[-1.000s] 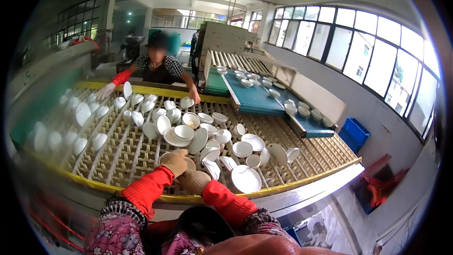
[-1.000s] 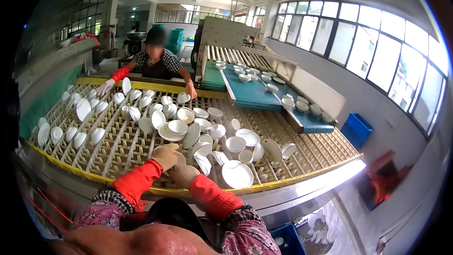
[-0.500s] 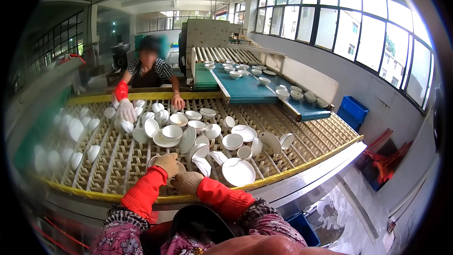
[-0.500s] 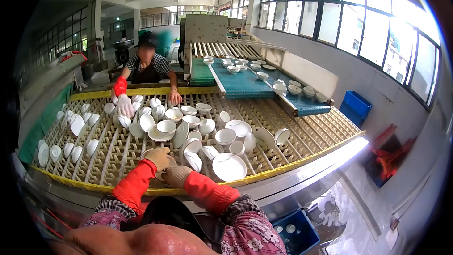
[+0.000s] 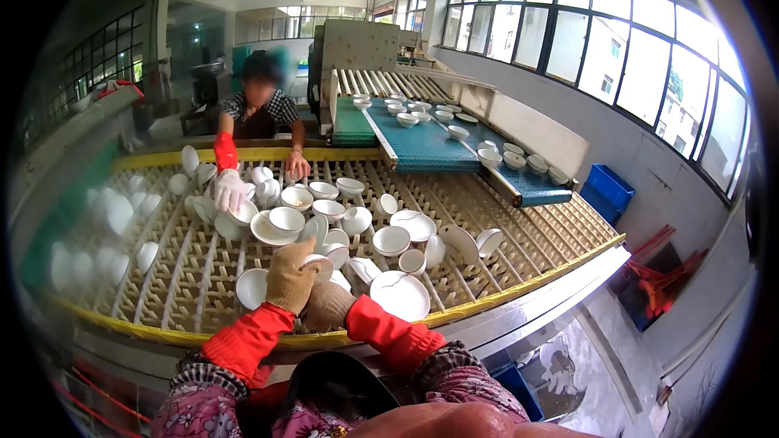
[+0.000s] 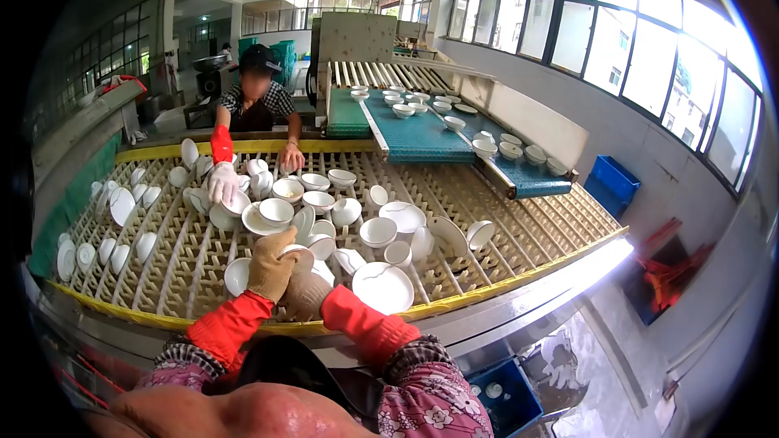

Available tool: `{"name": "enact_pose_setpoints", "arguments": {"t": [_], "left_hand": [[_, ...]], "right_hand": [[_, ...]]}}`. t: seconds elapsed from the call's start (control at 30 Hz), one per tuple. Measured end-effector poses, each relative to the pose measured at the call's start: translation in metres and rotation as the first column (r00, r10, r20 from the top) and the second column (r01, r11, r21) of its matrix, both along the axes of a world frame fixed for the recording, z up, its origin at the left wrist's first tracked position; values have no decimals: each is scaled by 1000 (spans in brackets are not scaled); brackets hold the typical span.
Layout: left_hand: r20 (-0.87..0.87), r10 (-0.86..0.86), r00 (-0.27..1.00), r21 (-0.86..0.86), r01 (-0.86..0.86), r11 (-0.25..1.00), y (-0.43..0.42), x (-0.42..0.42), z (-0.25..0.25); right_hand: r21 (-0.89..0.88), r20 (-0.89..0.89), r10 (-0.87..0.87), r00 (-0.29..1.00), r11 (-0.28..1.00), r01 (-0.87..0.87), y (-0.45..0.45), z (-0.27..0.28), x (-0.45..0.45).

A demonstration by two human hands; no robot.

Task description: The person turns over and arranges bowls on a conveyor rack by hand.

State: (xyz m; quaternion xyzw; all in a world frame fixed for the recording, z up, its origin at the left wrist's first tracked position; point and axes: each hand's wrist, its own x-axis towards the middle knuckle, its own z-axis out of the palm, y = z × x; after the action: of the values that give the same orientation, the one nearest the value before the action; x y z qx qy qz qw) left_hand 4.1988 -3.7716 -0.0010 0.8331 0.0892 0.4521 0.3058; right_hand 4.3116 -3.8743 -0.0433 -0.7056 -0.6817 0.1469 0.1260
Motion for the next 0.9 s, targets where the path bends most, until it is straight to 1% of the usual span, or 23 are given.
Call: {"name": "enact_pose_setpoints", "arguments": {"t": [0.03,0.07,0.13,0.17,0.2,0.27,0.33,0.37,0.4,0.43,0.5,0.53,0.57,0.6,0.63,0.67,0.77,0.8,0.87,0.9], "left_hand": [[30,-16,999,-8,16,1000,-2,1,-1],[24,-17,1000,13,17,1000,-6,0,-2],[18,-23,1000,-34,23,999,-8,3,-7],[17,-26,1000,-56,27,998,-9,4,-8],[11,-27,1000,-51,27,998,-8,5,-7],[-4,-20,1000,-42,19,999,-9,6,-8],[-92,-110,990,-308,77,948,1,15,-14],[-126,-164,978,-437,94,895,6,19,-18],[-167,-136,977,-412,56,909,10,21,-23],[-244,-230,942,-465,94,880,15,22,-27],[-371,-412,832,-574,144,806,33,27,-42],[-372,-379,847,-527,143,837,51,43,-85],[-468,-352,811,-463,114,879,44,38,-74],[-556,-318,768,-391,96,915,32,29,-47],[-636,-276,721,-311,87,946,24,27,-31],[-638,-267,722,-285,100,953,38,34,-55],[-635,-104,766,-83,67,994,35,30,-47],[-674,-59,737,-58,26,998,16,20,-16],[-636,-17,772,-14,10,1000,37,30,-33],[-616,3,788,5,1,1000,49,31,-40]], "right_hand": [[3,41,39,998,999,-39,-2,-5,2],[7,81,77,994,997,-78,-4,-9,5],[-49,160,149,976,989,-143,-4,-19,10],[-14,154,173,973,985,-173,-4,-23,14],[20,149,196,969,979,-201,-6,-10,11],[67,137,225,965,970,-235,-13,-2,11],[99,118,231,966,965,-243,-21,5,7],[7,-11,118,993,993,-118,-26,14,1],[-100,-127,-14,992,995,1,-34,44,-14],[-42,-104,4,995,999,-8,-36,38,-13],[75,-51,31,998,997,-27,-41,24,-11],[126,98,67,993,989,-79,-38,0,-3],[167,245,91,965,977,-135,-37,-14,0],[105,241,96,966,987,-124,-40,-12,-1],[45,238,98,966,993,-111,-42,-4,-2],[-15,234,100,967,995,-99,-44,6,-4],[-32,130,60,990,998,-57,-46,14,-2],[-77,66,27,997,997,-21,-44,14,2],[-182,-60,-45,997,983,34,-43,12,9],[-64,37,-41,998,997,43,-48,13,11]]}}
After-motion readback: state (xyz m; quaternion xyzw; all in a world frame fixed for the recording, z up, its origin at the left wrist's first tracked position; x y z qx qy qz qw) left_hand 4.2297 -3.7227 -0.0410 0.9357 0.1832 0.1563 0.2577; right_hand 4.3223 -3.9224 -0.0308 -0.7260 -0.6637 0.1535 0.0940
